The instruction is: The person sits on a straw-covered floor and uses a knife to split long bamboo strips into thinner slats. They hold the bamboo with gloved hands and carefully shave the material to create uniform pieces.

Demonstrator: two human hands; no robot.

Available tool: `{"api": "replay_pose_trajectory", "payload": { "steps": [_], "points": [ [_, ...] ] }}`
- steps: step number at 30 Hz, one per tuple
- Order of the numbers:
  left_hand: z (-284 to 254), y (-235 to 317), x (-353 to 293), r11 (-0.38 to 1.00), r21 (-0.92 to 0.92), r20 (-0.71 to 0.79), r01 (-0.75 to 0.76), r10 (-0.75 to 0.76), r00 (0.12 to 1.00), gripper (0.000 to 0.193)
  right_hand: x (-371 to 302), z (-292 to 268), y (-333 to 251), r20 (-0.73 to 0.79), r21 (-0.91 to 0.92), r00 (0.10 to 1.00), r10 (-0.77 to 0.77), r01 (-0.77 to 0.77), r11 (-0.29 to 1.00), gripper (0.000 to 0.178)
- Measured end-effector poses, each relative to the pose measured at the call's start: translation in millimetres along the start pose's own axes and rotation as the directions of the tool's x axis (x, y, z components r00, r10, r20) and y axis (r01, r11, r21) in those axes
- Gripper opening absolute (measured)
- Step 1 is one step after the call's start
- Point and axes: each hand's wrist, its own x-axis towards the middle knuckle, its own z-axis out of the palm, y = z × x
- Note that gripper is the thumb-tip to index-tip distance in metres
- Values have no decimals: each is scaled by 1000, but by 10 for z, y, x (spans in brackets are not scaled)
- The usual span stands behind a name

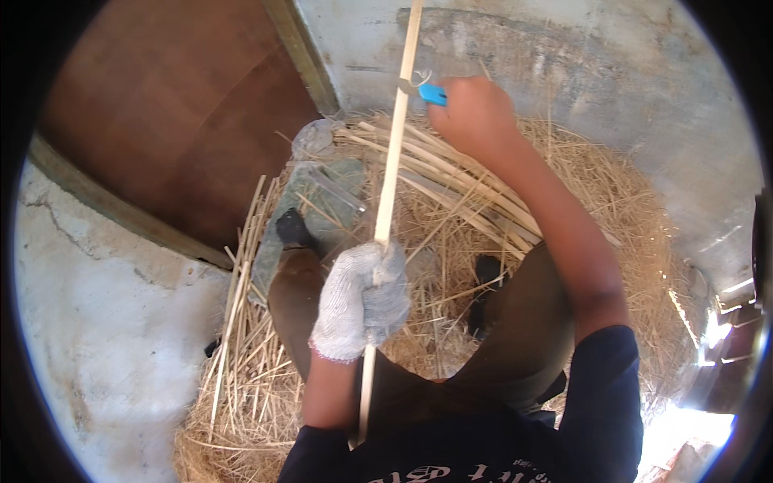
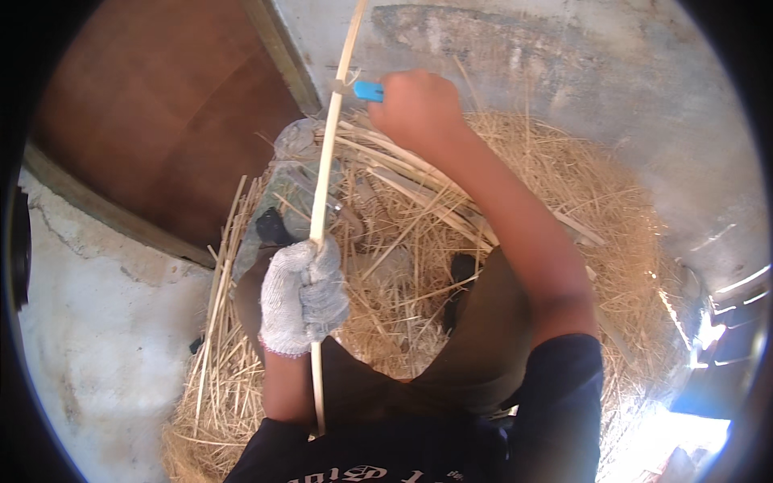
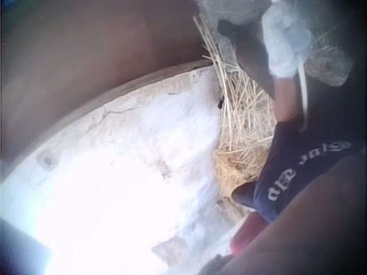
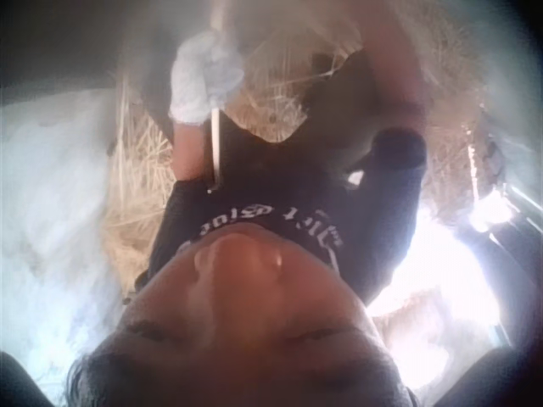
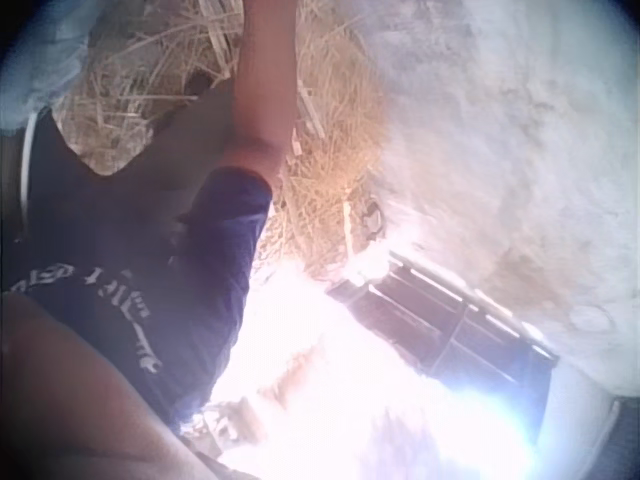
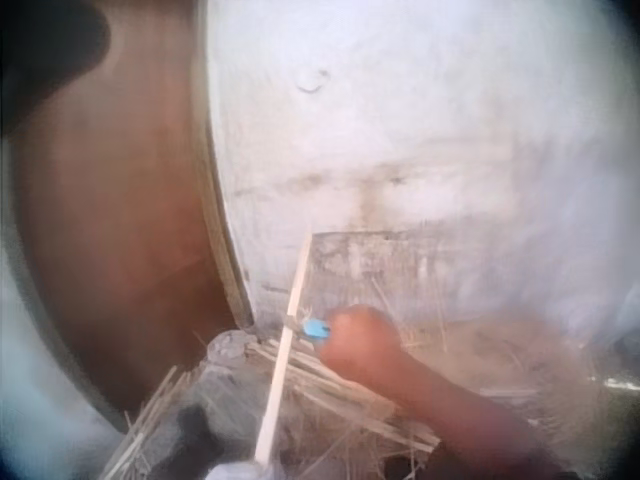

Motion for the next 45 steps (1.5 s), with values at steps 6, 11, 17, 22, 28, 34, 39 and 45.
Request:
{"api": "replay_pose_trajectory", "payload": {
  "steps": [6,11,17,22,28,34,39,45],
  "points": [
    [60,-85,-16,998,16,-38,64,-64,997,34,177,-151,182,18,-50,979,203,-201,978,34],
    [330,-226,-10,973,88,-70,214,-208,975,37,284,-415,923,-120,4,854,506,-509,860,40],
    [232,-278,-61,961,86,98,264,-272,957,32,244,-367,1808,-196,194,673,713,-686,701,44],
    [40,-133,204,984,44,-39,171,-169,985,33,126,-394,1564,-164,230,772,614,-576,785,45],
    [-320,-29,287,986,-163,111,-37,56,992,33,29,-59,415,-36,95,990,134,-131,987,37],
    [-325,-1,319,993,-118,47,2,4,999,38,-59,218,21,123,21,992,-42,40,999,29],
    [-273,-6,275,967,239,-230,-91,147,962,40,-349,302,-353,232,48,958,-166,159,986,22],
    [-233,-16,214,924,367,-314,-110,234,920,42,-402,296,-463,318,85,937,-143,122,989,19]
  ]
}}
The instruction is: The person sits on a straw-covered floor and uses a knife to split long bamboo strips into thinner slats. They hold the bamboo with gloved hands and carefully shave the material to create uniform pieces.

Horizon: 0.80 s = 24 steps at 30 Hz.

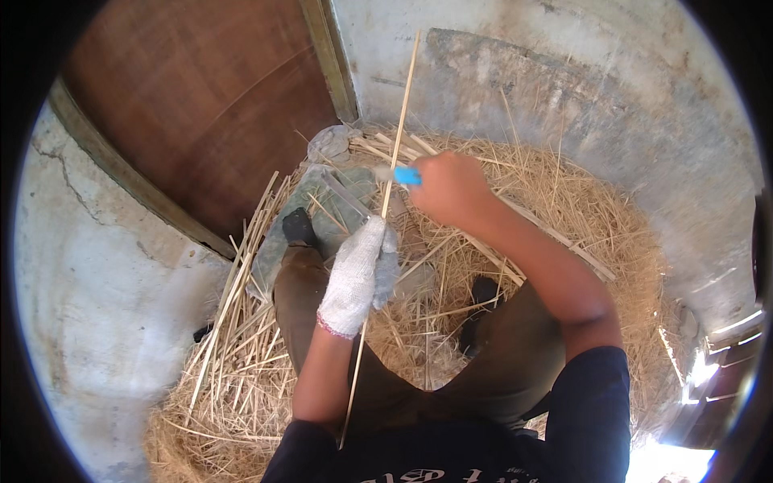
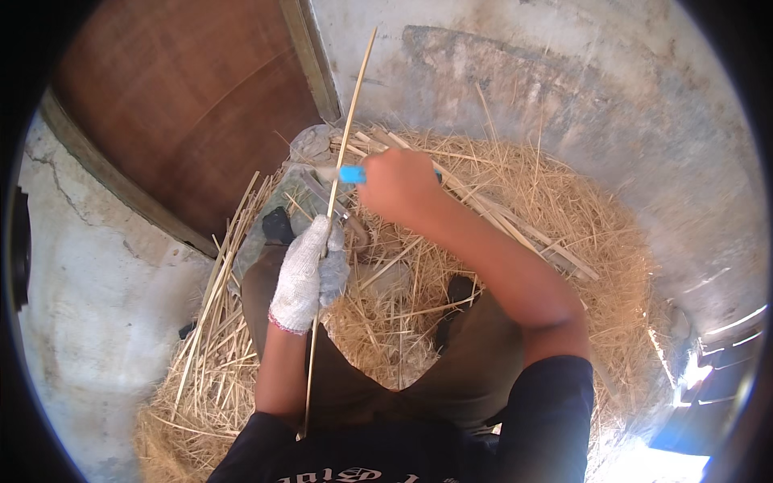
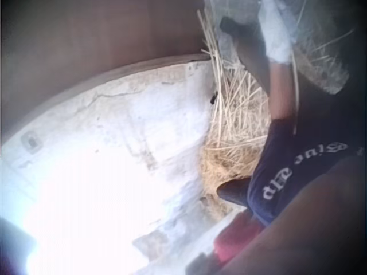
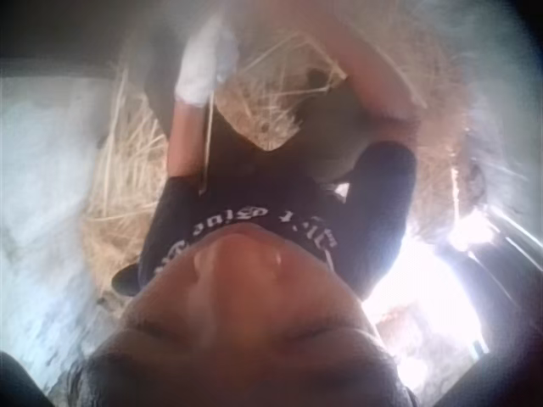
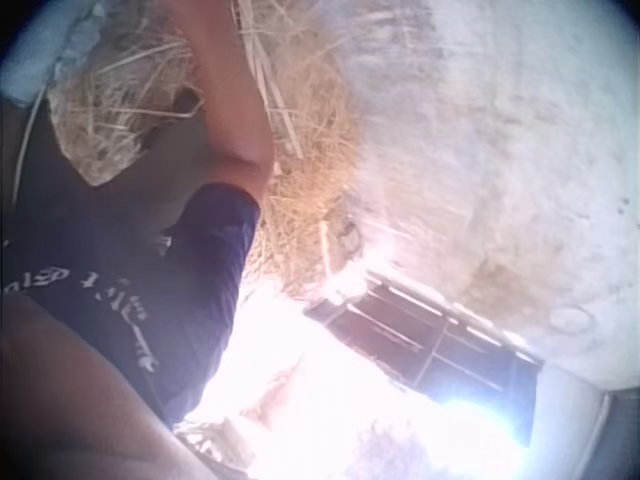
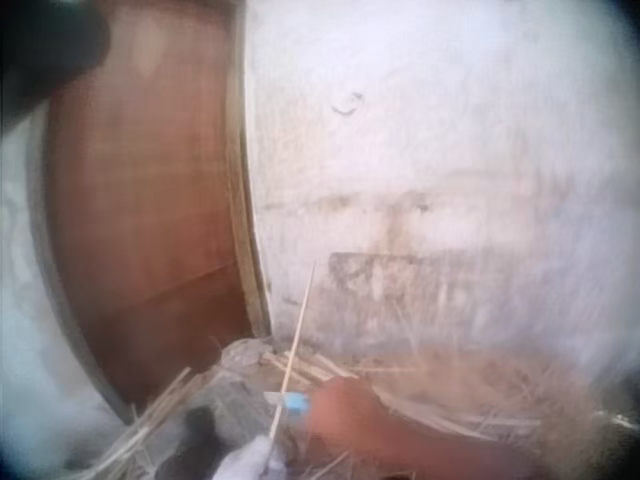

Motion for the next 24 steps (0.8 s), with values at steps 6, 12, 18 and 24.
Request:
{"api": "replay_pose_trajectory", "payload": {
  "steps": [6,12,18,24],
  "points": [
    [99,-10,-119,989,-107,144,100,-84,986,42,290,-263,510,-96,3,971,221,-221,975,21],
    [-44,46,-69,990,-117,156,83,-64,986,43,46,27,270,-225,-75,972,-63,47,996,27],
    [50,-18,-99,994,-81,116,72,-62,991,40,73,69,246,-150,1,988,26,-26,1000,26],
    [263,-99,-225,998,-14,127,64,-62,990,40,240,-393,614,-155,78,925,348,-340,937,30]
  ]
}}
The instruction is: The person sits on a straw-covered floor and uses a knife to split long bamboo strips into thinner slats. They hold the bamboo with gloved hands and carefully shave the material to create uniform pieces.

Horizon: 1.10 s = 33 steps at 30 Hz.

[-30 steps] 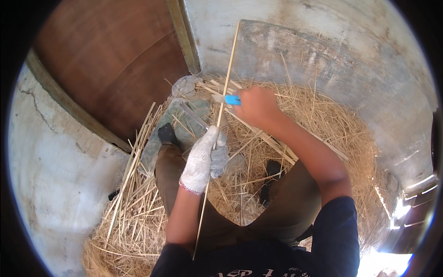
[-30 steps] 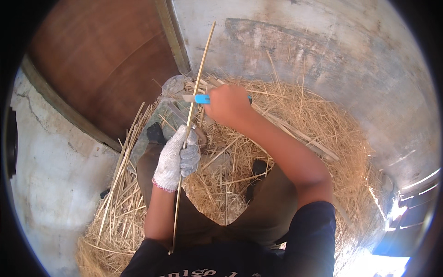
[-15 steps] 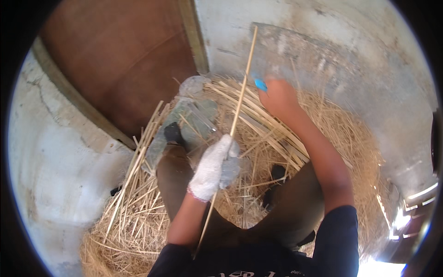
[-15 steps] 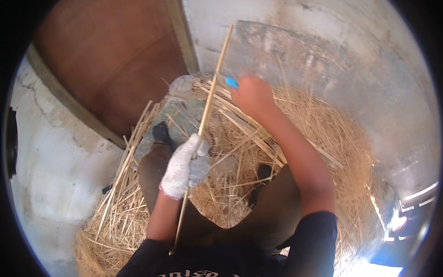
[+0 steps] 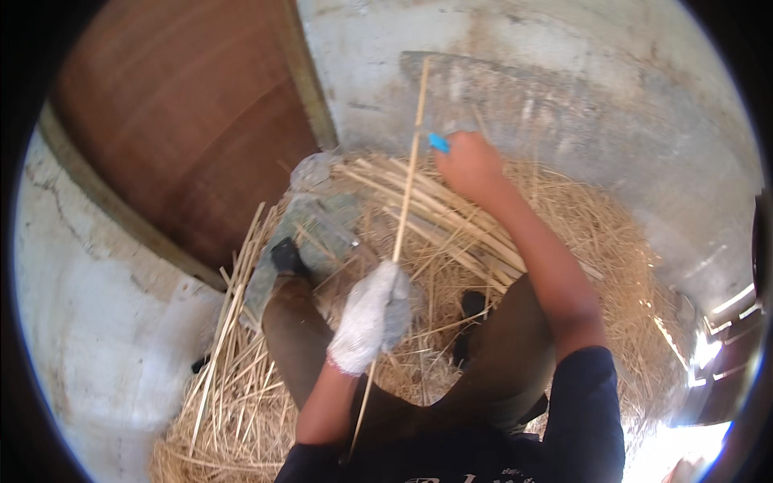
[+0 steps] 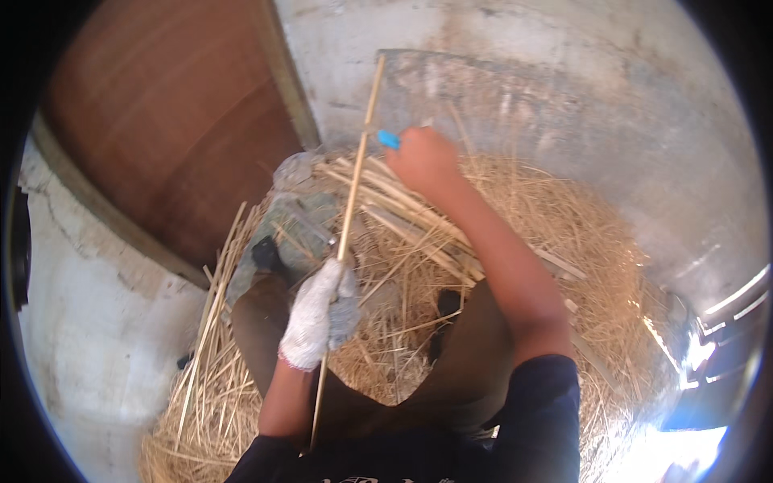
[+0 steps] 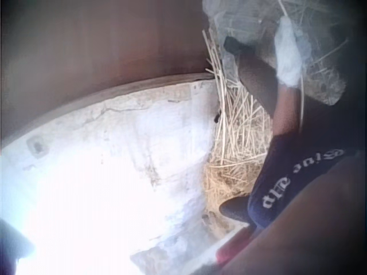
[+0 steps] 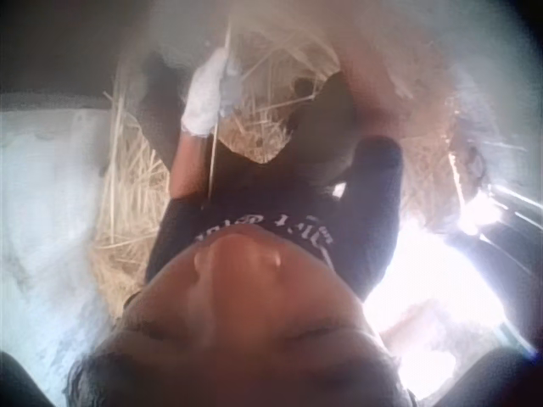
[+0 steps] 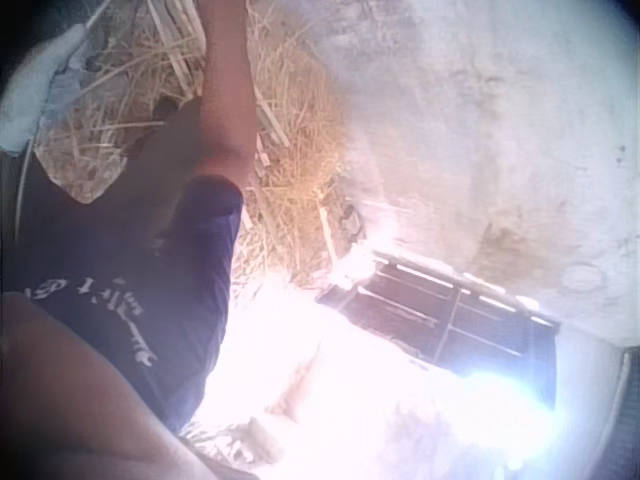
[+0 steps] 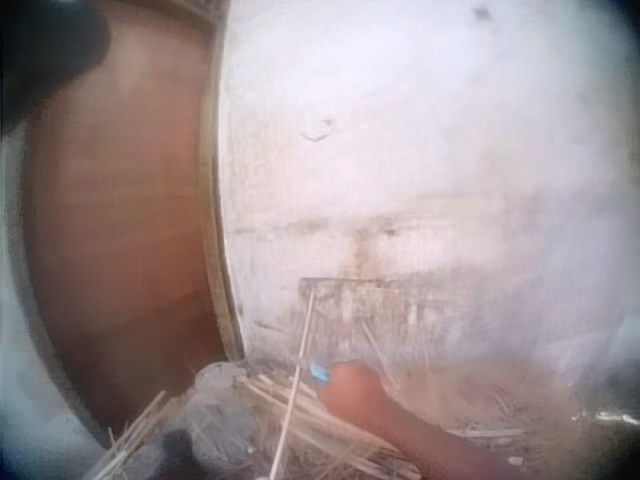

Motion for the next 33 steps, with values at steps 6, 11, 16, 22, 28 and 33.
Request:
{"api": "replay_pose_trajectory", "payload": {
  "steps": [6,11,16,22,28,33],
  "points": [
    [16,94,6,997,77,-59,-30,35,998,40,-339,9,-186,46,-69,969,-244,247,967,32],
    [23,48,-75,988,155,-59,-19,28,998,39,-83,7,-61,-46,52,995,-89,92,994,34],
    [123,-38,-119,966,257,-60,-12,29,998,37,143,-177,155,-11,106,996,88,-87,991,37],
    [76,53,-145,938,338,-84,-71,105,991,33,-25,-69,215,-81,-21,972,-221,220,975,39],
    [-54,-334,-715,917,398,-89,-7,47,995,28,268,-190,467,-72,103,992,108,-100,990,39],
    [159,-356,-1129,938,330,-43,101,-92,995,33,182,157,460,-25,-49,1000,-11,10,999,39]
  ]
}}
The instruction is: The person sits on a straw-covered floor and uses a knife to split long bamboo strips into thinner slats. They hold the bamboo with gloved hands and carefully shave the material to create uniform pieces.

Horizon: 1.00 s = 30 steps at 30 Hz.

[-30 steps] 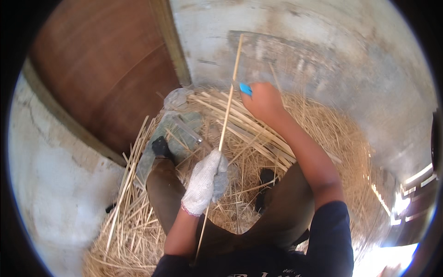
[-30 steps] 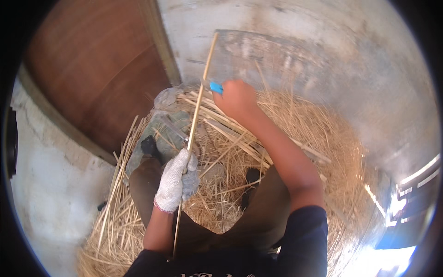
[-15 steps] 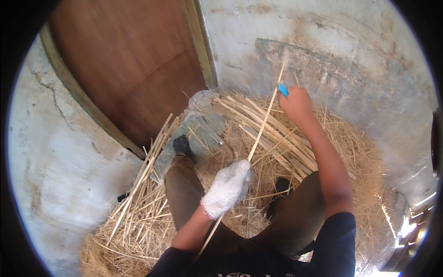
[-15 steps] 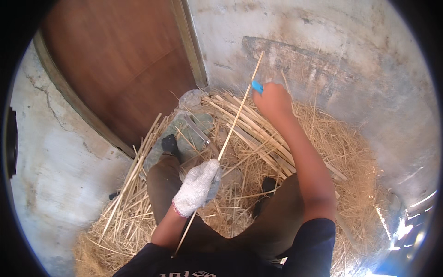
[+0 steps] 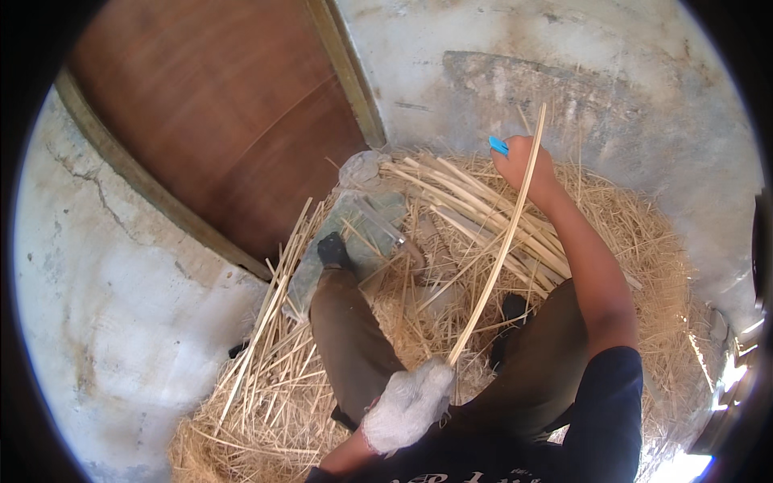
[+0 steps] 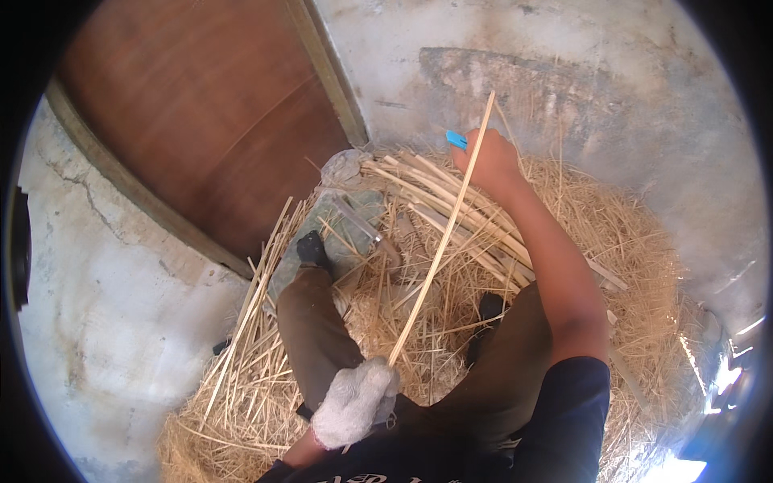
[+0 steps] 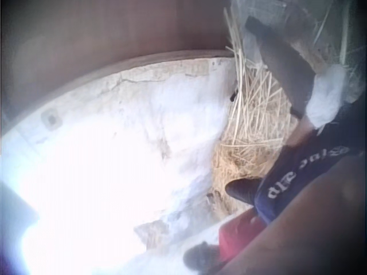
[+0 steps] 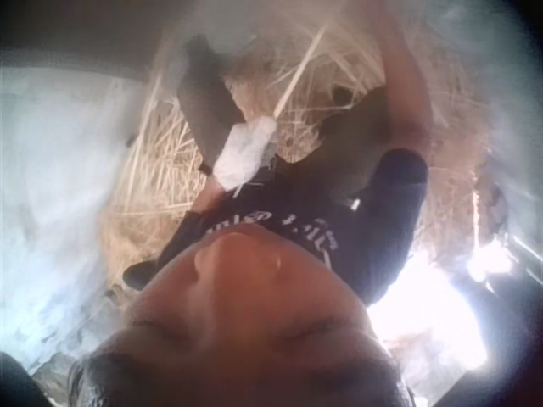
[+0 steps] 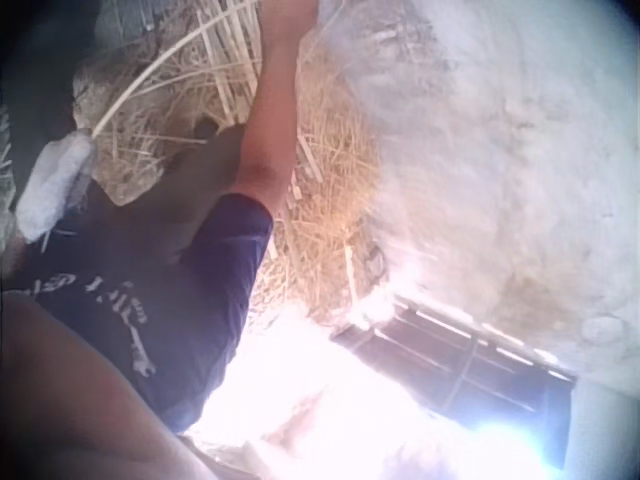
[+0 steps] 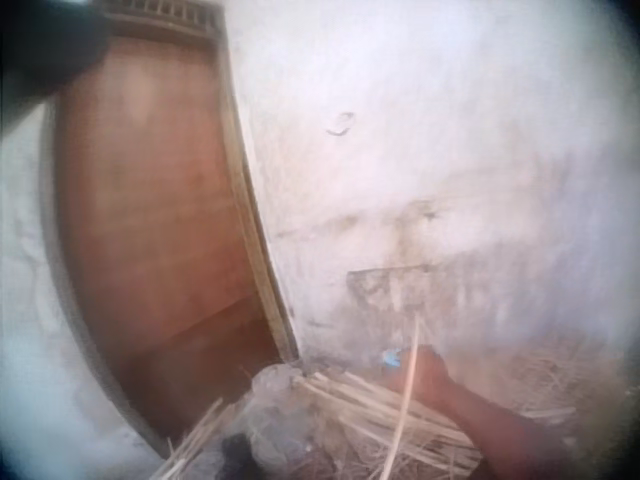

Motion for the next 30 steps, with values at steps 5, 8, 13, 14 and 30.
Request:
{"api": "replay_pose_trajectory", "payload": {
  "steps": [5,8,13,14,30],
  "points": [
    [-247,202,180,998,-33,-111,-55,51,993,34,-117,87,-103,14,508,993,120,-110,854,45],
    [-392,237,524,990,-77,-96,-120,112,989,18,-304,183,-278,31,510,999,42,-52,858,48],
    [-522,-87,931,943,-316,-147,-101,56,988,12,-1143,399,-800,24,302,987,-157,143,942,47],
    [-524,-152,966,941,-319,-159,-109,61,985,13,-1283,481,-846,98,204,977,-191,168,964,45],
    [-609,-293,1108,956,-279,-326,-88,-8,945,12,-1329,958,-1028,302,-34,935,-188,208,978,26]
  ]
}}
